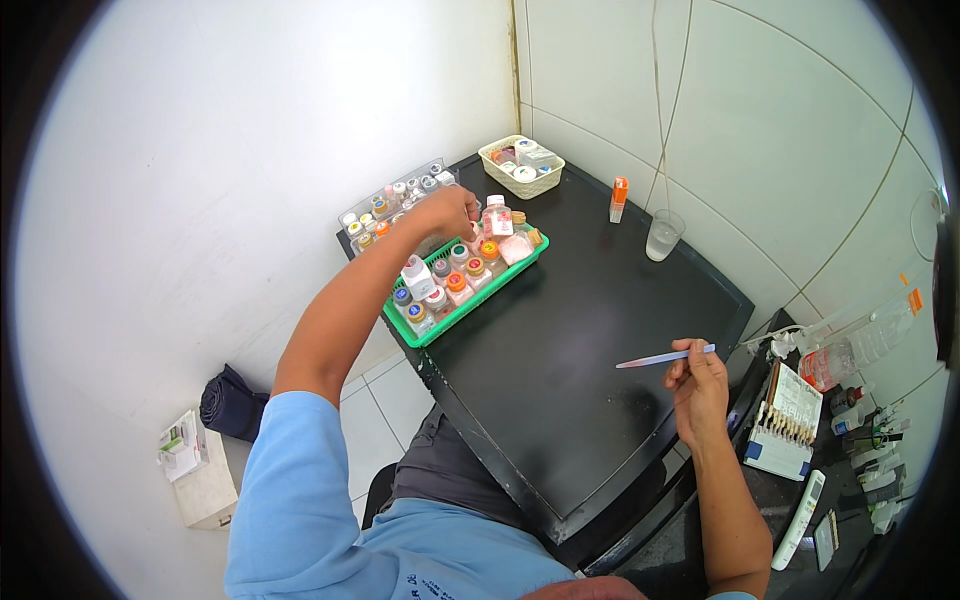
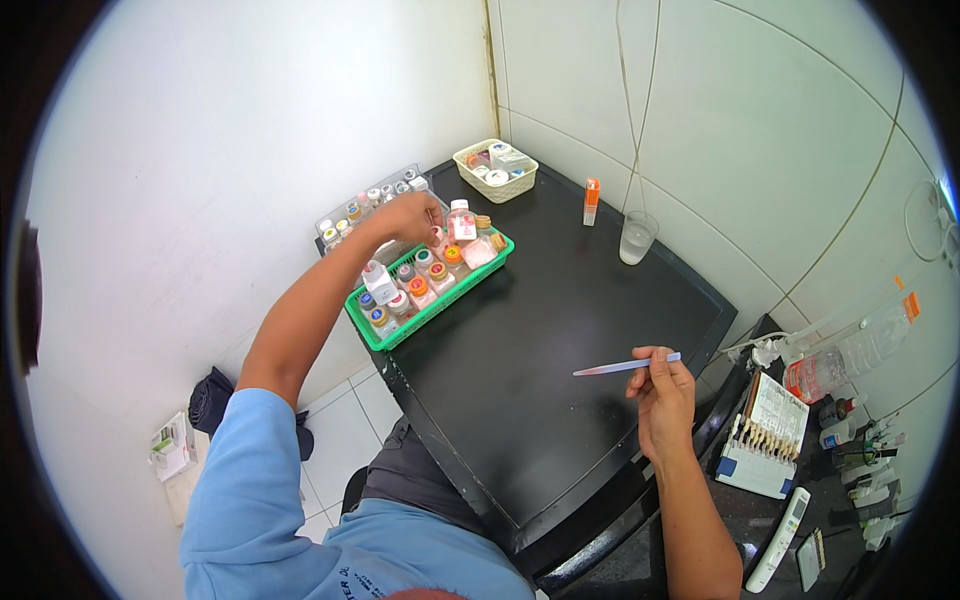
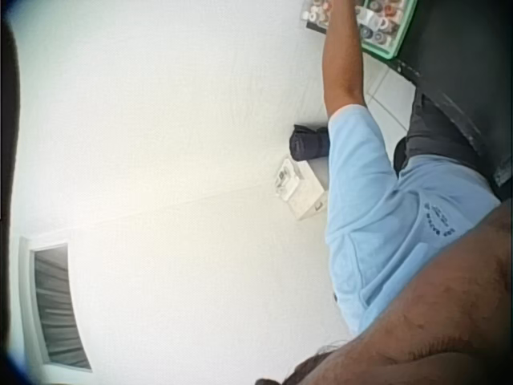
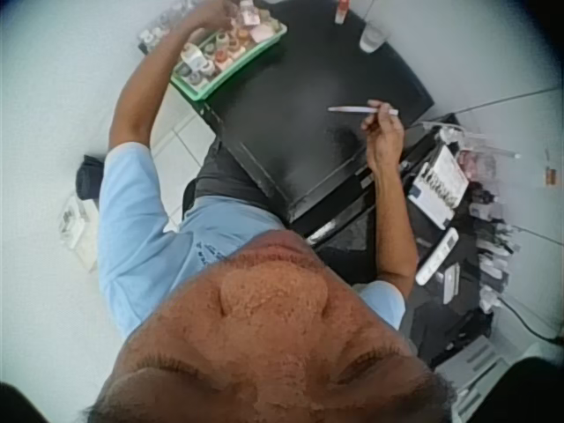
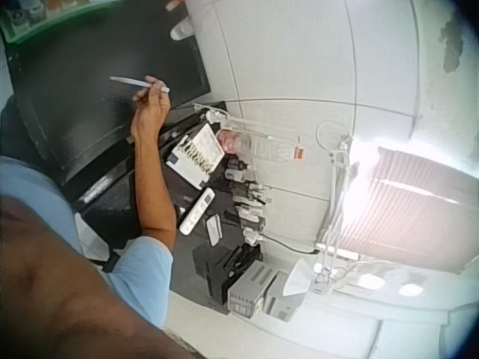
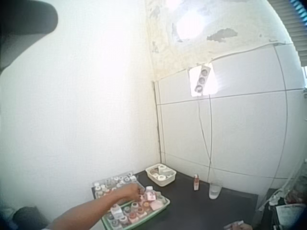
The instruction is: The person dips a small brush into a small plastic bottle and applies the material onto a white dental model held in their other hand. They select and open different colored bottles from a green tray during the process.
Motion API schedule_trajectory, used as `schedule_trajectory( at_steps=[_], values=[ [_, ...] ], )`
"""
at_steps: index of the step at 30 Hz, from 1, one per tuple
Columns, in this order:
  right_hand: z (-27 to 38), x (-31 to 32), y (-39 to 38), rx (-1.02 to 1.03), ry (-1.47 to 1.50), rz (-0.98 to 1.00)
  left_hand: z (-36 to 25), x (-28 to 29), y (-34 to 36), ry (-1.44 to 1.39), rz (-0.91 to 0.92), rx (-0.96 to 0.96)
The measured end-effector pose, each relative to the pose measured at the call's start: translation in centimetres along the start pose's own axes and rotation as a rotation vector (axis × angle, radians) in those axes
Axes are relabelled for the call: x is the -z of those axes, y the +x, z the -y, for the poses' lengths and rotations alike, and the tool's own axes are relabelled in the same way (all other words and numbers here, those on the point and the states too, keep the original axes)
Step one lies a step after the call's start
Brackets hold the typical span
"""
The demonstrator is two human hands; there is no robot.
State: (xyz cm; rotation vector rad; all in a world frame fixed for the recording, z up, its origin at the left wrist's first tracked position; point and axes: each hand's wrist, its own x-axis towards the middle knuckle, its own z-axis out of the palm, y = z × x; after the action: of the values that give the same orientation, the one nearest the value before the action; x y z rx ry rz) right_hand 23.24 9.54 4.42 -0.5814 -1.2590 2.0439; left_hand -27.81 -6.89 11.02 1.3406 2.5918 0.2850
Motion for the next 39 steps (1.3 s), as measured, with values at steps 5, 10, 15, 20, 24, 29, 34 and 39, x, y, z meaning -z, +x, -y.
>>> schedule_trajectory(
  at_steps=[5, 10, 15, 20, 24, 29, 34, 39],
  values=[
    [0.1, 0.3, -0.2, 0.008, -0.018, -0.01, -0.8, 1.5, -0.6, -0.03, -0.037, -0.001],
    [0.1, -0.1, -0.1, -0.005, 0.005, 0.006, 0.2, 3.3, -1.5, -0.077, -0.041, 0.028],
    [0.2, 0.1, -0.2, 0.008, -0.006, 0.004, -2.5, 5.7, -4.1, -0.163, -0.14, 0.069],
    [-0.1, 0.0, -0.1, -0.004, 0.001, 0.005, -5.5, 5.6, -6.6, -0.735, -0.378, -0.236],
    [0.1, 0.2, -0.1, -0.002, 0.003, -0.017, -11.1, 2.0, -7.8, -1.557, -0.176, -0.417],
    [0.3, 0.7, -0.1, 0.021, 0.01, -0.047, -18.5, -9.0, -7.3, -1.89, 0.093, -0.448],
    [0.3, 0.8, 0.1, 0.048, 0.007, -0.081, -21.6, -16.0, -6.2, -1.581, 0.16, -0.419],
    [0.0, 0.4, -0.1, 0.068, -0.01, -0.099, -21.2, -17.5, -6.7, -1.227, 0.009, -0.549]
  ],
)
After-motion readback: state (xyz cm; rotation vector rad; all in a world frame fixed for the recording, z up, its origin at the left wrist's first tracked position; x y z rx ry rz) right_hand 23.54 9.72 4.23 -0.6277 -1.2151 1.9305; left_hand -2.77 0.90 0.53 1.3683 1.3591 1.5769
